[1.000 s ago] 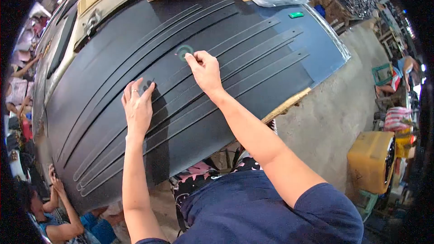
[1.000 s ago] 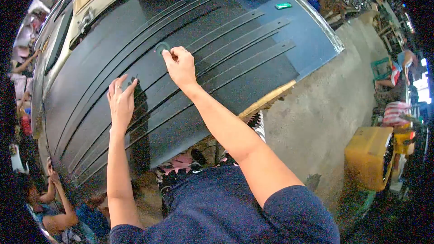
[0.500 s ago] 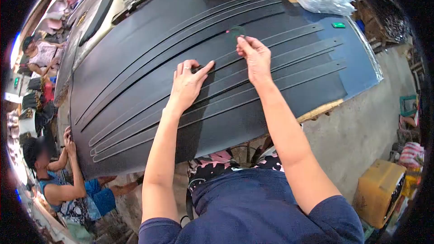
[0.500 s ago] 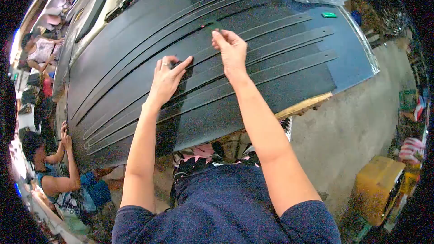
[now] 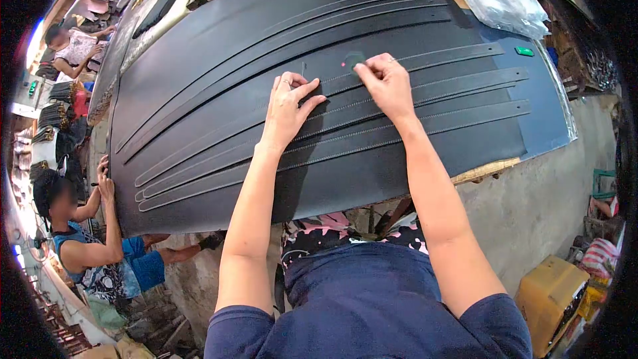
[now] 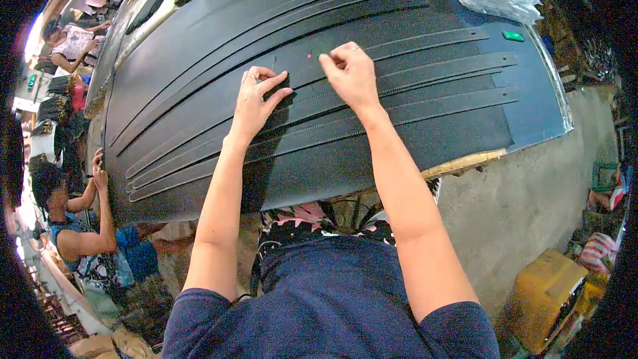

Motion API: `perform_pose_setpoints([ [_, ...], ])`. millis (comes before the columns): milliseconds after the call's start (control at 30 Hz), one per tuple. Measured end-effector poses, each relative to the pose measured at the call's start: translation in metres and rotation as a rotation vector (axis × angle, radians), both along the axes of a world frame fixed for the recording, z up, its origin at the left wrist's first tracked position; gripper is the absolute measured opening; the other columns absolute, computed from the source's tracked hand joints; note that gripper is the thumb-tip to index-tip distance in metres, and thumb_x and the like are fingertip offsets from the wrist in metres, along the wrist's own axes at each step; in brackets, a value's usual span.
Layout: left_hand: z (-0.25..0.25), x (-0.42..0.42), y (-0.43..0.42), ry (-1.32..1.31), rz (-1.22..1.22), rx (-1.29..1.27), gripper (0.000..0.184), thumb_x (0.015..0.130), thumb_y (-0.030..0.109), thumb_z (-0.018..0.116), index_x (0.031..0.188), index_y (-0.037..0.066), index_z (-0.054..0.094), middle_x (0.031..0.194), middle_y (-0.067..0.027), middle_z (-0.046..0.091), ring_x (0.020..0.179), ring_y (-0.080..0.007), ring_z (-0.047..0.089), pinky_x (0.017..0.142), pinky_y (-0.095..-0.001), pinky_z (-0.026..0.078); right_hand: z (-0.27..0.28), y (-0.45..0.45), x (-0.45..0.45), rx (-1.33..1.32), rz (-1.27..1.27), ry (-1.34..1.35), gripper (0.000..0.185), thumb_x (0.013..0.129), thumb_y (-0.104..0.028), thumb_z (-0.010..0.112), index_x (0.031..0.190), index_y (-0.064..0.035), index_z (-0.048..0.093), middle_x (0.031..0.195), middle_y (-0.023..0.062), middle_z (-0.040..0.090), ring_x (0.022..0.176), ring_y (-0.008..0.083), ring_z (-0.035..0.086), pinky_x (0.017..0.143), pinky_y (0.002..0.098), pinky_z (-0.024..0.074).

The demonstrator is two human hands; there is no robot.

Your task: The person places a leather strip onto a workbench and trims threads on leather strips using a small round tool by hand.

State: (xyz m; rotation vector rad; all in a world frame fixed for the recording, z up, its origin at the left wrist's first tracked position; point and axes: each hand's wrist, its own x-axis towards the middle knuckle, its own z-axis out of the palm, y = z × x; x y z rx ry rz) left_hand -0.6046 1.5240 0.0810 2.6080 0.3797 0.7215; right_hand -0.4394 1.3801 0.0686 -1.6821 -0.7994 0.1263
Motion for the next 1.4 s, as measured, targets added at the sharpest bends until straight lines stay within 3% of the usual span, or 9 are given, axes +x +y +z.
perform_pose_setpoints([
  [100,-0.0043,-0.0002,-0.0021,-0.032,0.02,0.023,0.035,0.077,0.022,0.076,0.11,0.009,0.071,0.102,-0.0093,0.057,0.097,-0.0258,0.052,0.086,-0.0359,0.045,-0.0026,0.0021,-0.006,-0.062,0.061,-0.315,0.018,0.08,-0.015,0.071,0.078,0.0019,0.066,0.087,0.01,0.063,0.086,0.0253,0.059,0.074,0.0346,0.0471],
  [400,-0.0075,-0.0004,-0.0018,-0.055,0.031,0.005,0.034,0.077,0.021,0.076,0.108,0.009,0.071,0.103,-0.0093,0.058,0.097,-0.0256,0.053,0.085,-0.0359,0.046,-0.0041,0.0047,-0.0063,-0.044,0.053,-0.315,0.018,0.077,-0.014,0.071,0.072,0.0009,0.064,0.083,0.0109,0.061,0.084,0.0272,0.056,0.076,0.037,0.045],
  [1400,-0.0065,-0.0004,-0.0015,-0.091,0.03,-0.015,0.034,0.075,0.023,0.077,0.104,0.005,0.072,0.097,-0.0081,0.057,0.095,-0.0254,0.054,0.085,-0.0373,0.046,-0.0018,0.0043,-0.0075,-0.08,0.049,-0.277,0.017,0.078,-0.015,0.072,0.073,-0.0001,0.064,0.087,0.01,0.061,0.088,0.0262,0.057,0.079,0.0357,0.0454],
])
